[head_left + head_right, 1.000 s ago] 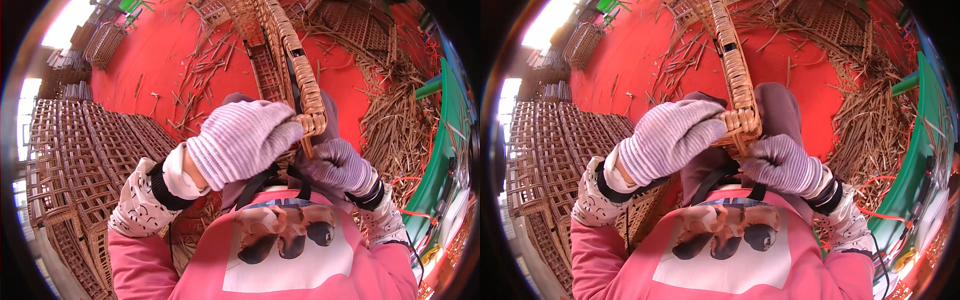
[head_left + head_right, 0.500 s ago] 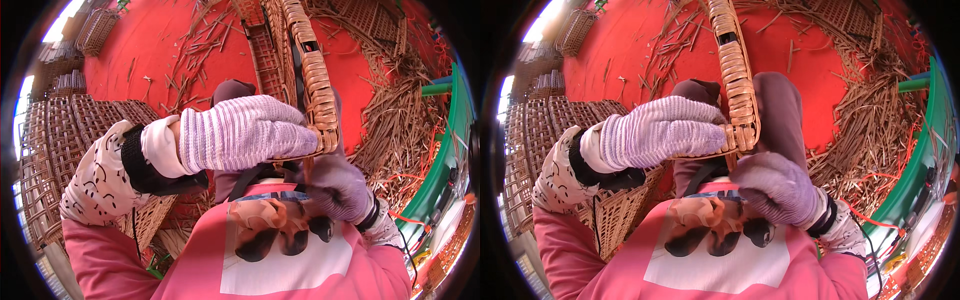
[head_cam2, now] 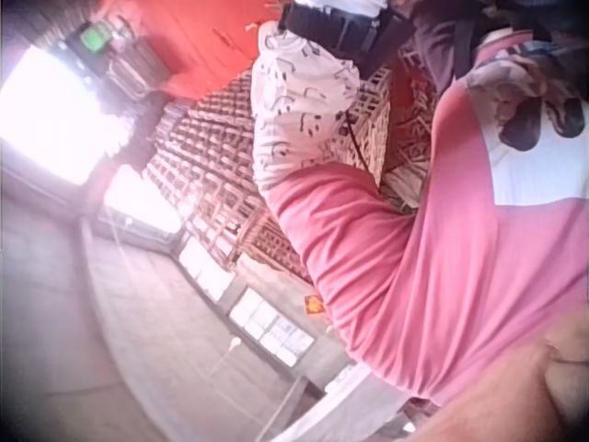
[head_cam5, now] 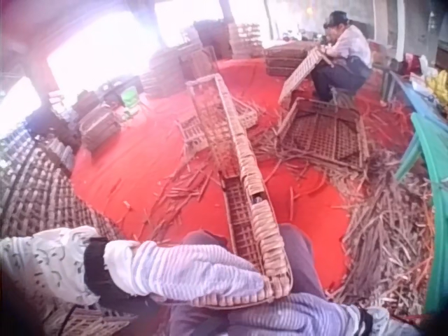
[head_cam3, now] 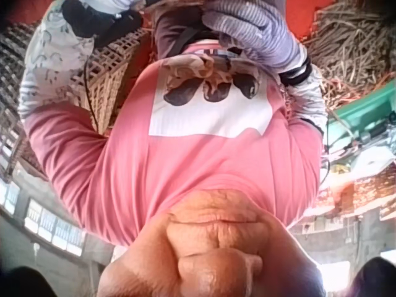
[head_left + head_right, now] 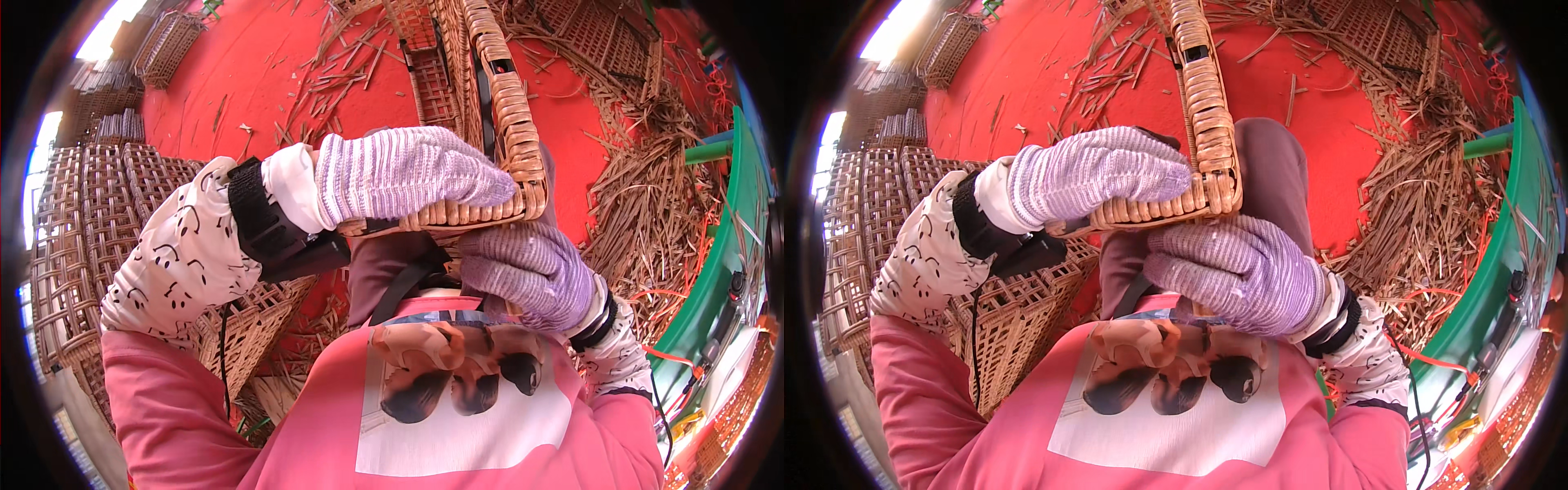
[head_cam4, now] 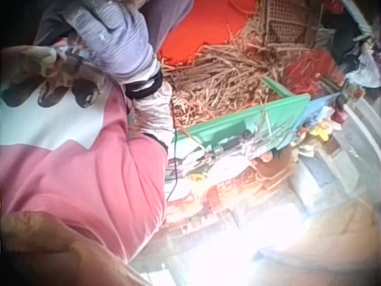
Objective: The recorder uses a pneumatic staple gun and pliers to assemble and trim woven bamboo frames in a furniture manufacturing workshop.
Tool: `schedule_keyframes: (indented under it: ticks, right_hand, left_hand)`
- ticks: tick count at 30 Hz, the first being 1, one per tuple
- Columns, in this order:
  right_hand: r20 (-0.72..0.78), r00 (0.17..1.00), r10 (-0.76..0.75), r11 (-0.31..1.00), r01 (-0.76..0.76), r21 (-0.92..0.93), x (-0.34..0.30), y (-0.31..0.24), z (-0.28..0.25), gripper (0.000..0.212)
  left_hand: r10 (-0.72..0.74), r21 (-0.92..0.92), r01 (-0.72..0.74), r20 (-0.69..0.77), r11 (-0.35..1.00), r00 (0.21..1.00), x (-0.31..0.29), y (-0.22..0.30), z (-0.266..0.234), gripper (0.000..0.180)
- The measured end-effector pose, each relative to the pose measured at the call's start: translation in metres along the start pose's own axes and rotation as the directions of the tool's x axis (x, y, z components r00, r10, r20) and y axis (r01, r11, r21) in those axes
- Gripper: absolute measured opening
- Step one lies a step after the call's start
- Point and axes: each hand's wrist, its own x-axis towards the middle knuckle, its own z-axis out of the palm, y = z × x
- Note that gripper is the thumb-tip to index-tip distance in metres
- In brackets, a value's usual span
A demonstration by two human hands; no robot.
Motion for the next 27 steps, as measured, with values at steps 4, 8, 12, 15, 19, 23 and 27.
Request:
schedule_keyframes:
  ticks: [4,8,12,15,19,23,27]
  right_hand:
    - [0.001,0.998,0.057,0.995,-0.057,0.086,-0.007,0.009,0.004,0.022]
    - [-0.022,0.979,0.204,0.922,-0.185,0.341,-0.006,0.002,0.006,0.021]
    - [-0.083,0.838,0.539,0.626,-0.333,0.705,-0.027,-0.025,0.012,0.011]
    - [-0.056,0.931,0.360,0.838,-0.296,0.458,-0.035,-0.021,0.004,0.013]
    - [-0.184,0.908,0.377,0.901,-0.313,0.300,-0.023,-0.028,0.001,0.017]
    - [-0.332,0.871,0.363,0.921,-0.283,0.268,-0.021,-0.029,0.015,0.013]
    - [-0.333,0.910,0.248,0.964,-0.197,0.177,-0.016,-0.028,0.014,0.014]
  left_hand:
    - [-0.023,0.127,0.012,0.086,0.992,0.996,0.001,0.005,-0.005,0.035]
    - [-0.036,0.219,0.014,0.099,0.976,0.994,0.005,0.010,-0.003,0.039]
    - [-0.075,0.201,0.052,0.108,0.978,0.991,0.020,0.010,0.020,0.034]
    - [-0.595,0.030,0.597,-0.056,0.802,0.802,0.030,0.053,0.025,0.022]
    - [-0.556,0.395,0.599,-0.231,0.696,0.798,0.029,0.070,0.021,0.040]
    - [-0.441,0.584,0.611,-0.424,0.534,0.791,0.017,0.074,0.046,0.055]
    - [-0.453,0.479,0.645,-0.464,0.595,0.762,0.020,0.073,0.045,0.052]
